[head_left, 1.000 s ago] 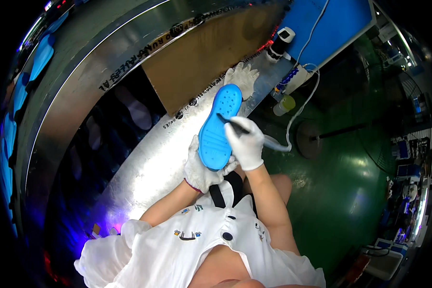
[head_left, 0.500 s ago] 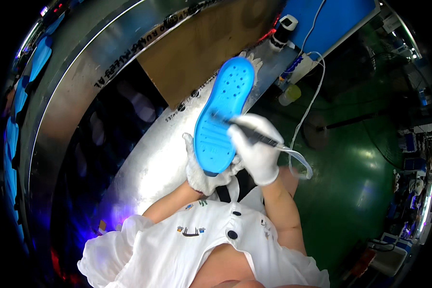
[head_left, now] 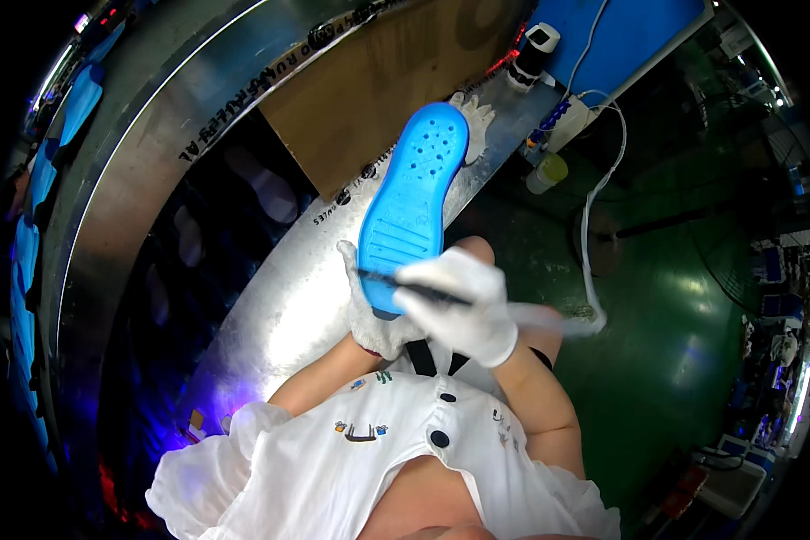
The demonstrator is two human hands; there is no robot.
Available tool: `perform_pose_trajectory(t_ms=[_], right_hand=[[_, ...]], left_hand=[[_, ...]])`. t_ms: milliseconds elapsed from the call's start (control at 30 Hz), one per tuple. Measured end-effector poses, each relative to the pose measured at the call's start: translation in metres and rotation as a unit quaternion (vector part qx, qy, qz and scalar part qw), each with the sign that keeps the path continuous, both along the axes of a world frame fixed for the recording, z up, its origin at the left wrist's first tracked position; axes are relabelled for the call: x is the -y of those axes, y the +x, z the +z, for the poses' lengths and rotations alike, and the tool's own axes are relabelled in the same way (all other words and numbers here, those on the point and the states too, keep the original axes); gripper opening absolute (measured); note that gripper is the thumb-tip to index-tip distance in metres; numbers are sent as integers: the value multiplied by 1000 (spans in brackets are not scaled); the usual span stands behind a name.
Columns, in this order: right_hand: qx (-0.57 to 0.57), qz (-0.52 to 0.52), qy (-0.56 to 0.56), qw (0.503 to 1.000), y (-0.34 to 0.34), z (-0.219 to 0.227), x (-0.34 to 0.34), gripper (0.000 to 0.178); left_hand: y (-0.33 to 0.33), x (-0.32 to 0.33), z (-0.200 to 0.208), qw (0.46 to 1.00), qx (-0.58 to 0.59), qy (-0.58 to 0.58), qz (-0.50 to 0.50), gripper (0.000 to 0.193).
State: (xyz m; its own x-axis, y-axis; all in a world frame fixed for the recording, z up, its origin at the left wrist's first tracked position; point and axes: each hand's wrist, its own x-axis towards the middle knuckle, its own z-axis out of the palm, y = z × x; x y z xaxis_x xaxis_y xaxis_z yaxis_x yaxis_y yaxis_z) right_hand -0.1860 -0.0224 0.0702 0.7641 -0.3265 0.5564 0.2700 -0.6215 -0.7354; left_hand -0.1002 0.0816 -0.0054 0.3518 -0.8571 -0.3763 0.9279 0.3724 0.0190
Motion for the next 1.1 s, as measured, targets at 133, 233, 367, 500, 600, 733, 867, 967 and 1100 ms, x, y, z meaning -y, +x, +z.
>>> perform_pose_trajectory(t_ms=[133,233,367,500,600,733,867,967,1100], right_hand=[[30,-89,-136,986,4,-10,12,21],[-1,-11,-57,998,-5,-8,-13,19],[-3,-113,-21,993,-2,-17,0,15],[-7,-11,-88,996,-12,-9,-30,16],[19,-112,-13,993,0,-13,-8,16],[25,-41,-60,997,-10,-18,-32,21],[29,-112,4,993,-2,-23,-12,19],[46,-55,-46,996,-7,-21,-29,20],[12,-49,26,998,-4,-19,-14,21]], left_hand=[[2,2,-33,987,36,-154,-27,99],[7,-2,-35,992,32,-124,-10,96],[6,-2,-45,984,26,-174,7,92],[23,8,-42,930,362,-37,-40,89],[27,11,-46,975,216,-58,-13,94],[27,10,-43,966,65,-247,-34,96],[24,8,-27,991,39,-129,-9,99],[34,17,-34,957,45,-279,-66,105],[36,10,-23,980,75,-174,-60,100]])
